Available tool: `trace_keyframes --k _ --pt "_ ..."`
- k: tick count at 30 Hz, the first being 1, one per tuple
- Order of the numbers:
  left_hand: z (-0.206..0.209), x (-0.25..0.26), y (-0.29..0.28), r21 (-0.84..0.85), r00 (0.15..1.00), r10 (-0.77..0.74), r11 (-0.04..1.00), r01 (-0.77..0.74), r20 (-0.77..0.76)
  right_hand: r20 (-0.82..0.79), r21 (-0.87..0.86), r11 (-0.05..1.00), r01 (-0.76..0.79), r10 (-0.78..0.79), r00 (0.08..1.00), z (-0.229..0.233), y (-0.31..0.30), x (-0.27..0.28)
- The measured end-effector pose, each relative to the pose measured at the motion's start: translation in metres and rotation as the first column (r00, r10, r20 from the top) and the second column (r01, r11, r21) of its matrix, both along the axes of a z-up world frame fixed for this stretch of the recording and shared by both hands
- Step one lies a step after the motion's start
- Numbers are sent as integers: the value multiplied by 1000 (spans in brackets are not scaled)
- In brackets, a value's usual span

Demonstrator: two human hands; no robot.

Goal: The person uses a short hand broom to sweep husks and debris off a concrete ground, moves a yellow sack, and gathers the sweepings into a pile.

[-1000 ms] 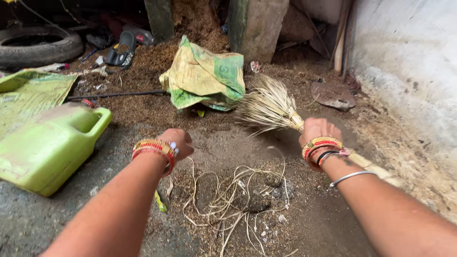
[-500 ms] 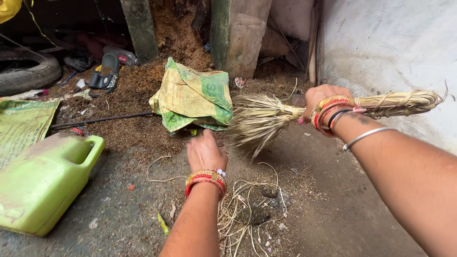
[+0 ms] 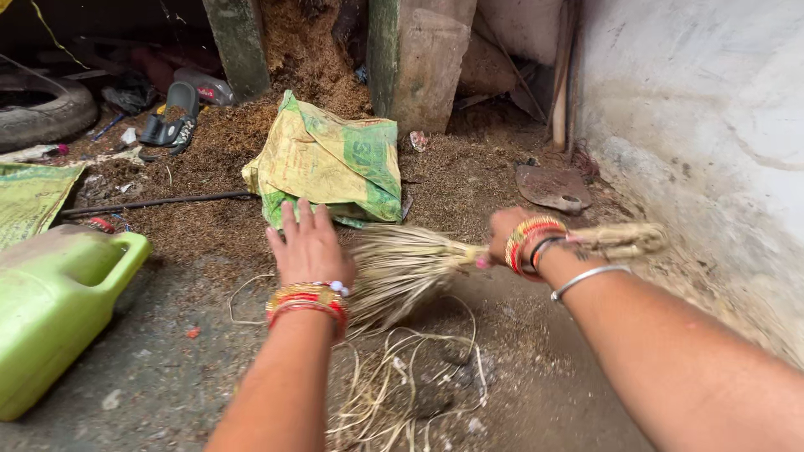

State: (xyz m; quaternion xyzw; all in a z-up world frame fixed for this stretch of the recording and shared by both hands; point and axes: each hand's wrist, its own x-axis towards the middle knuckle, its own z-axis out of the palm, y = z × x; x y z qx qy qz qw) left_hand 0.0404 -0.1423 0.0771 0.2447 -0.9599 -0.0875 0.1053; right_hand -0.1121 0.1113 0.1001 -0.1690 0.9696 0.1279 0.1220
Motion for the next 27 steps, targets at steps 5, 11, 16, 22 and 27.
trace_keyframes --k 5,11,16,22,27 --pt "12 -14 20 -93 994 -66 994 58 -84 -56 -26 990 138 -140 989 -81 80 -89" --pt "15 -25 73 -120 981 -149 984 134 -125 23 -185 905 383 -386 922 -104 137 -119" --pt "17 -43 118 -31 977 -193 981 191 -92 -4 -598 666 445 -557 830 -111 162 -118" --pt "53 -85 161 -74 974 -171 980 183 152 -28 -753 645 132 -232 972 -162 118 -127" --pt "101 -132 180 -175 913 -202 945 277 354 194 -496 849 180 -94 977 -172 88 -115"
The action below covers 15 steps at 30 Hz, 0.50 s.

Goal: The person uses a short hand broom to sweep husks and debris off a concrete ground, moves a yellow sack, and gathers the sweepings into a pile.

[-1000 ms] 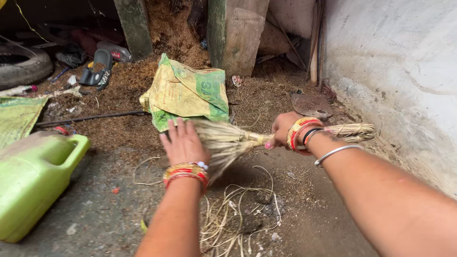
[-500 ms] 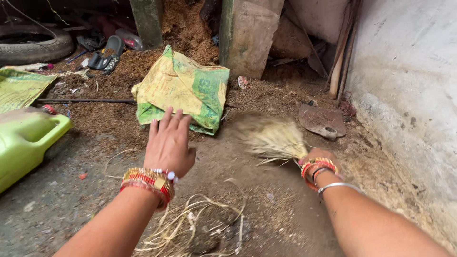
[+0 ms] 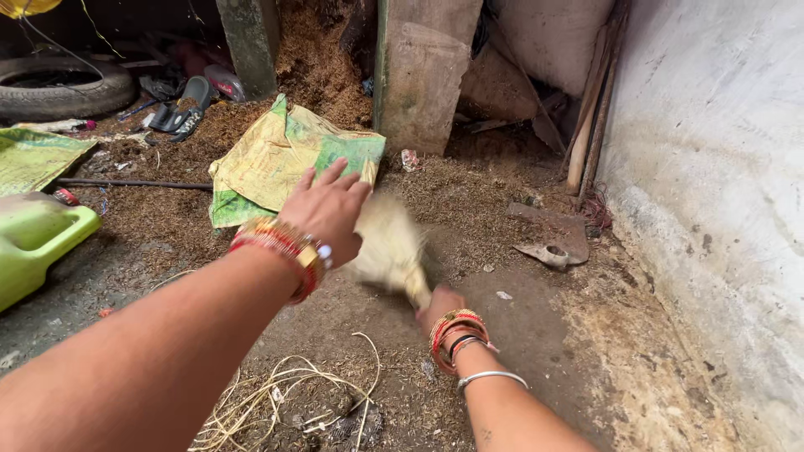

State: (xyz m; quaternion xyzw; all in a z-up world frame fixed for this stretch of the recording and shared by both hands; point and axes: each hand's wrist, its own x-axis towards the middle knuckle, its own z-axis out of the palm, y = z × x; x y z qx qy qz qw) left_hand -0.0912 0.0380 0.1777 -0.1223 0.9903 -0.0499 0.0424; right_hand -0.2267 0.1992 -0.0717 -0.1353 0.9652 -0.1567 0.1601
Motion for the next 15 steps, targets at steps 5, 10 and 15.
trace_keyframes --k 5,10,15 --pt "5 -5 7 4 998 -18 1000 17 60 13 524 776 -351 405 914 -3 24 -13" --pt "-16 6 -8 26 998 -5 1000 3 63 -203 8 921 389 -379 903 14 66 -29" --pt "-26 -11 -15 68 999 18 997 -20 29 -344 -126 991 40 -81 935 62 83 -13"
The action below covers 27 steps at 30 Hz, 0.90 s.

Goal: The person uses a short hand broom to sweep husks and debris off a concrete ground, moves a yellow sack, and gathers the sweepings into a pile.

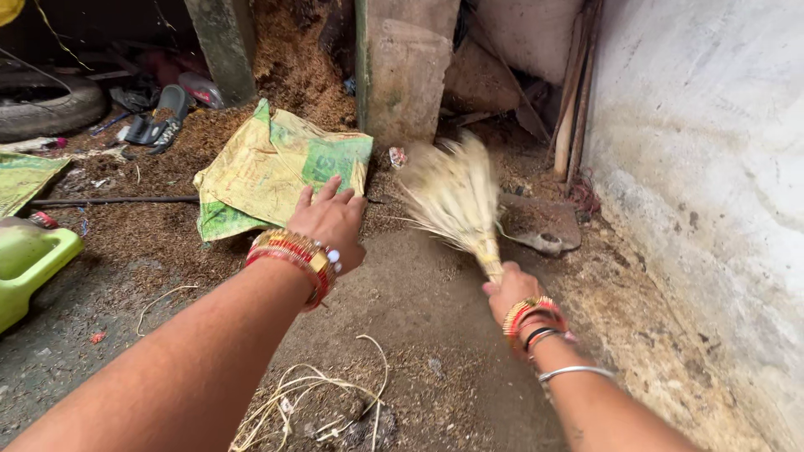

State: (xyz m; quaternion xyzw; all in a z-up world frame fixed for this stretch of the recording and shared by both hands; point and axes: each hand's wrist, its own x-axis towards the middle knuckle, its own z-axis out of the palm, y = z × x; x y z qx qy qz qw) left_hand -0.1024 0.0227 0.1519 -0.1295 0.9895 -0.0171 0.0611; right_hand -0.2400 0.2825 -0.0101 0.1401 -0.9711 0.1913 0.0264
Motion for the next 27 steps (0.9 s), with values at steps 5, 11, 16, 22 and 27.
trace_keyframes --k 5,11,16,22,27 --pt "-4 -14 -3 44 998 -32 998 34 -47 475 7 979 -205 177 862 27 -11 21" --pt "-16 -28 -24 87 998 -20 996 25 -65 451 466 881 -80 -158 878 8 17 10" --pt "-21 -35 -39 63 998 -38 997 41 -50 143 468 859 209 -306 941 15 24 -3" --pt "-26 -50 -64 31 996 -74 997 76 -46 458 -105 994 12 37 888 46 -29 4" --pt "-30 -56 -88 19 984 -164 986 166 -76 503 263 958 -111 -38 864 66 -79 36"
